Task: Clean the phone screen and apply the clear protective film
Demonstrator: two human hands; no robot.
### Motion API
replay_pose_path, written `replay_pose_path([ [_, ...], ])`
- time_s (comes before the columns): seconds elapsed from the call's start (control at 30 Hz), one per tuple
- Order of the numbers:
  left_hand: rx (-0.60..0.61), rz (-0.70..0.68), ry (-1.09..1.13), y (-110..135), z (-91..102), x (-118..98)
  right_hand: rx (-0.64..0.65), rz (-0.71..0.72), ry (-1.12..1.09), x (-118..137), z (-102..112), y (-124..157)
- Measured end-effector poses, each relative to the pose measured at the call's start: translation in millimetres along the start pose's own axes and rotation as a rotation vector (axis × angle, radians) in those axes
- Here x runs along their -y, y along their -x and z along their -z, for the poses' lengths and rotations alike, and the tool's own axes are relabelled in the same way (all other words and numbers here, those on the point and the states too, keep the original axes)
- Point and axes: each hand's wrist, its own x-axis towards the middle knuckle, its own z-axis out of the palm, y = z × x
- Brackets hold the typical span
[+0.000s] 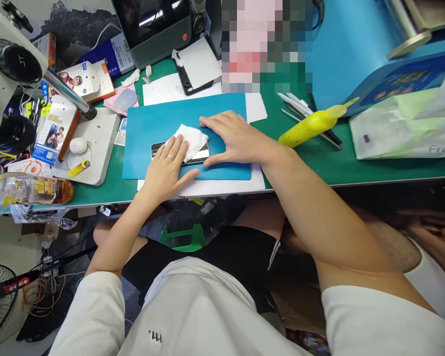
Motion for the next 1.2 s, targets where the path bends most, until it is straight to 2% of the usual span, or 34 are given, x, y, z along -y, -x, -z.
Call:
replay_pose_path([
  [0.1, 0.003, -0.004, -0.033, 20, 0.9, 6, -0.008, -0.006, -0.003, 4, -1, -4],
  [0.2, 0.015, -0.008, -0.060, 26, 2.4, 4, -0.012, 0.004, -0.015, 7, -1, -10],
  [0.3, 0.050, -0.051, -0.069, 12, 4.8, -7, -0.036, 0.027, -0.030, 5, -2, -12],
  [0.5, 0.069, -0.079, -0.108, -42, 10.2, -38, -0.053, 0.035, -0.037, -1, -7, -8],
  [0.63, 0.109, -0.080, -0.128, -50, 12.7, -45, -0.046, 0.016, -0.038, 0, -6, -8],
  [0.73, 0.105, -0.070, -0.115, -34, 12.2, -37, -0.042, 0.006, -0.038, 1, -5, -8],
  [1.03, 0.067, 0.079, -0.166, 48, 18.5, 12, -0.036, -0.011, -0.003, 7, -4, -11],
  [1.2, 0.058, 0.040, -0.225, 59, 20.1, 13, -0.049, 0.018, -0.019, 8, -4, -14],
])
